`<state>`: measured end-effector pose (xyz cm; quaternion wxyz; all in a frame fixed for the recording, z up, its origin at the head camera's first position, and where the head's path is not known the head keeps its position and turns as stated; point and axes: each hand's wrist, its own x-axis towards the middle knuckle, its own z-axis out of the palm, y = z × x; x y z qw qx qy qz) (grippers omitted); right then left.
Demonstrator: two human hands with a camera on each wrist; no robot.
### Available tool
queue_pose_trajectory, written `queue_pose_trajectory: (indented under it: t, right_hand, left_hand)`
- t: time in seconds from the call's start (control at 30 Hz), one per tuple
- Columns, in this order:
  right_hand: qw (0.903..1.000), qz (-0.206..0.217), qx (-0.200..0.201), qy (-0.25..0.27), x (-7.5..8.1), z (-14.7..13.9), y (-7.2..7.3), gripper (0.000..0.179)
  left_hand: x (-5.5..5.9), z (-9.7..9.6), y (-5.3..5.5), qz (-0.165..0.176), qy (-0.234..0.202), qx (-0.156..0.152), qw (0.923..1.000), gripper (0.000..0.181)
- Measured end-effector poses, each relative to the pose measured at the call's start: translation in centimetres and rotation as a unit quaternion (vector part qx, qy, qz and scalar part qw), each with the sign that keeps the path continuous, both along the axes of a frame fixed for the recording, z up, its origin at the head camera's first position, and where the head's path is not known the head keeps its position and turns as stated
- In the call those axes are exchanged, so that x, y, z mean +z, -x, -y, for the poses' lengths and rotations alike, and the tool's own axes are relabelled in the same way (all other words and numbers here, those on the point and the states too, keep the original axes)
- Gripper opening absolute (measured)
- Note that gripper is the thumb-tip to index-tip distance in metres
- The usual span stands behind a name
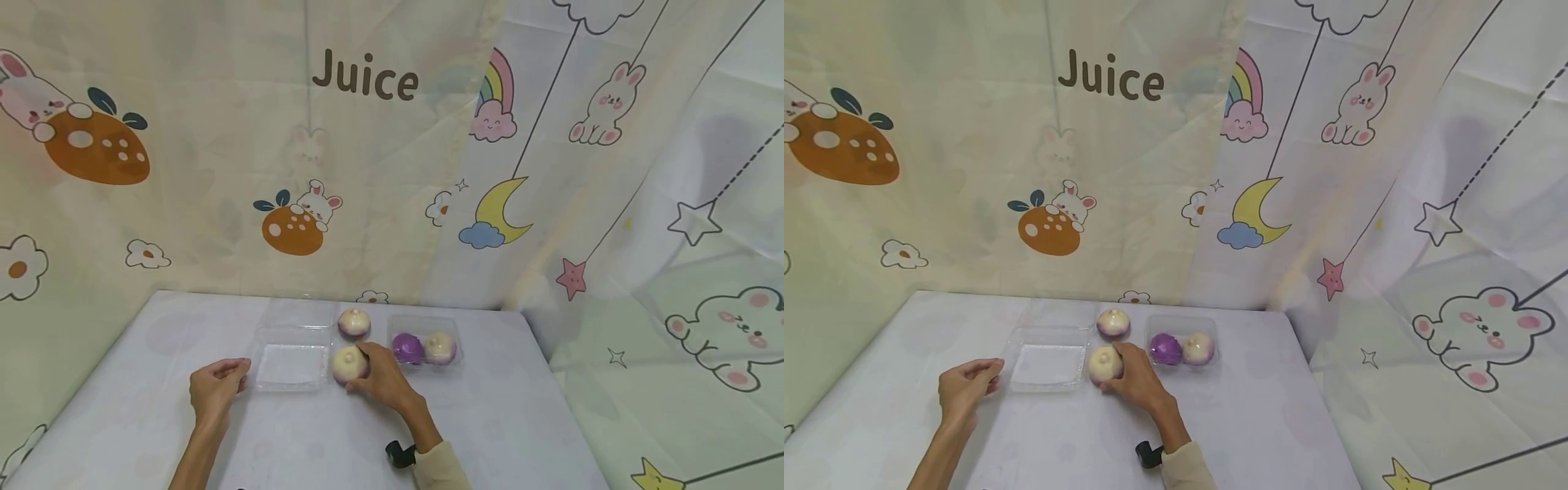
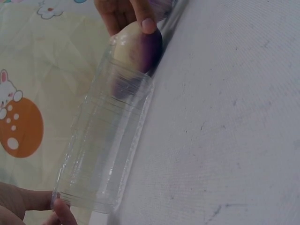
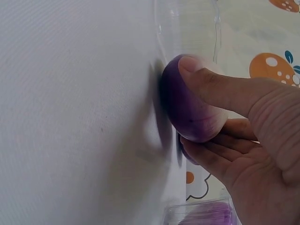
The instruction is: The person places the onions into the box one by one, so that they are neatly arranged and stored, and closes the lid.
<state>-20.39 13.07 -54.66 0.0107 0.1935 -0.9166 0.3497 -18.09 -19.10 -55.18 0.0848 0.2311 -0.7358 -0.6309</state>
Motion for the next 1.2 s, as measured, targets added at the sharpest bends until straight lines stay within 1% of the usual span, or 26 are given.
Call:
queue_pose_trajectory:
  t: [0.2,0.47,0.7,0.9,1.2]
  right_hand:
    - [0.9999,-0.001,0.003,0.012,0.0,0.0,-0.1,0.083]
    - [0.9998,0.003,-0.002,0.017,0.0,-0.4,-0.4,0.087]
    - [0.9998,-0.018,-0.002,0.013,-0.2,-0.5,-0.5,0.085]
    - [0.9998,-0.015,-0.007,0.011,0.0,-0.5,-0.7,0.084]
    - [0.999,-0.04,-0.009,0.015,0.3,-0.6,-1.1,0.083]
  left_hand:
    - [0.0,0.0,-0.1,-0.003,-0.003,0.002,1.0,0.026]
    - [0.0,-0.1,0.1,-0.001,0.001,0.0,1.0,0.026]
    - [-0.2,-0.1,0.2,0.0,0.004,0.002,1.0,0.027]
    - [-0.2,-0.1,0.1,0.0,0.01,0.003,0.9999,0.027]
    - [-0.2,-0.1,0.1,0.003,0.019,0.005,0.9998,0.026]
